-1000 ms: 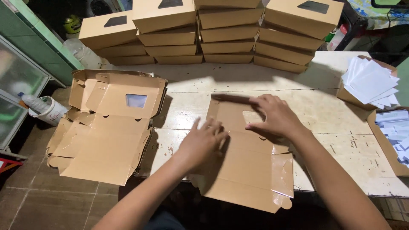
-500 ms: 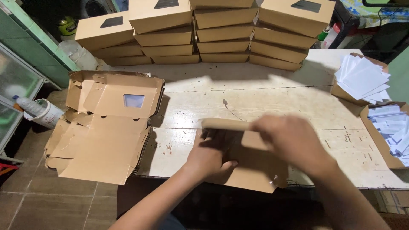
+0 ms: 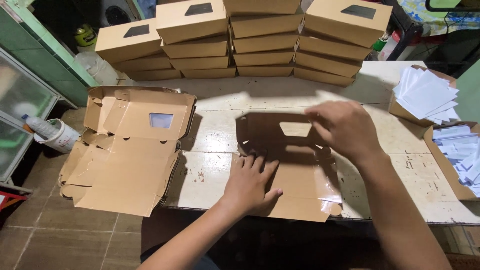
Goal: Assembling cardboard boxes by folding flat sheets, tucking in the flaps, and placing paper inserts inside.
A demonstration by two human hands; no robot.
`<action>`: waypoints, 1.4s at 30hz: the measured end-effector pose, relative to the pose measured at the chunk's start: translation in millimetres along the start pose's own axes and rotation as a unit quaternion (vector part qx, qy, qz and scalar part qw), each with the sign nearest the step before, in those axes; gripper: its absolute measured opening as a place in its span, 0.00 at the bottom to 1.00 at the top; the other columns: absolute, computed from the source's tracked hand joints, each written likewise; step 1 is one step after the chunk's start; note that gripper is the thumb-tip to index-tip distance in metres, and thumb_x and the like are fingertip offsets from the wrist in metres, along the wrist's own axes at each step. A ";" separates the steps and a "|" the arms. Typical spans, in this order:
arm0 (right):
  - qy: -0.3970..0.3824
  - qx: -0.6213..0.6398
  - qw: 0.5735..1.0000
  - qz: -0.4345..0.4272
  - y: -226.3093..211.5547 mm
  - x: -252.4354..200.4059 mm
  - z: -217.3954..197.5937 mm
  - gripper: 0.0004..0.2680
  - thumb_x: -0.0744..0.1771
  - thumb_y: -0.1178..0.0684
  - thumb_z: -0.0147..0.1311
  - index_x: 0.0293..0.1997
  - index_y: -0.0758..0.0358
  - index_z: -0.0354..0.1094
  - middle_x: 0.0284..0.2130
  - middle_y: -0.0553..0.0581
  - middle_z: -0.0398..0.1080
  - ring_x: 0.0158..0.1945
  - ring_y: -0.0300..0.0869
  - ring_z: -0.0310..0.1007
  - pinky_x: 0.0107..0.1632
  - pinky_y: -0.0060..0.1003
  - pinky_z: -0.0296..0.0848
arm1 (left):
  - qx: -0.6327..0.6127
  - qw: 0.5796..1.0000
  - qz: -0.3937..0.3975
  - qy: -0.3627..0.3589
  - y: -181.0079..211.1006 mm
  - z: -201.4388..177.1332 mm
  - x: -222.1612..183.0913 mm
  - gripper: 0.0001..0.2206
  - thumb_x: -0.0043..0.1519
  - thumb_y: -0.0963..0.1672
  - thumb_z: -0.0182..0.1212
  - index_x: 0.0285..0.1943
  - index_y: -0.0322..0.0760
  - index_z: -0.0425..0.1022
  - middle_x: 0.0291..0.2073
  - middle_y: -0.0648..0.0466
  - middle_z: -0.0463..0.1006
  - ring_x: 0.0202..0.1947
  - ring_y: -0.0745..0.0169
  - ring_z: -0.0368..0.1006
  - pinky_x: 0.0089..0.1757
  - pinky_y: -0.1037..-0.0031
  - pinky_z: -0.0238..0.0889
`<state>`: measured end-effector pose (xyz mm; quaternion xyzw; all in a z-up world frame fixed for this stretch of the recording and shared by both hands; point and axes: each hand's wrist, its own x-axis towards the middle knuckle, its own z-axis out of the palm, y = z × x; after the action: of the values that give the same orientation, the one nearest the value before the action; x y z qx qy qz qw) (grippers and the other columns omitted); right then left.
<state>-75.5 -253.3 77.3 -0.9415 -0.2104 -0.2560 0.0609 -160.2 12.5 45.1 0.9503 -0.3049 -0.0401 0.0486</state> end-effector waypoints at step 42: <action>-0.215 0.647 0.672 0.288 72.3 -29.1 48.8 0.11 0.64 0.64 0.56 0.49 0.75 0.73 0.35 0.57 0.66 0.25 0.43 0.71 0.25 0.36 0.74 | -0.036 0.905 0.157 0.395 -31.3 47.0 162.0 0.05 0.67 0.48 0.57 0.46 0.53 0.77 0.25 0.54 0.81 0.27 0.54 0.79 0.31 0.65 0.74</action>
<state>-45.0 -318.4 19.9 -0.7094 -0.0488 0.1842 0.6786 -15.8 -59.8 -12.8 0.8260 -0.4042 0.3352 0.2049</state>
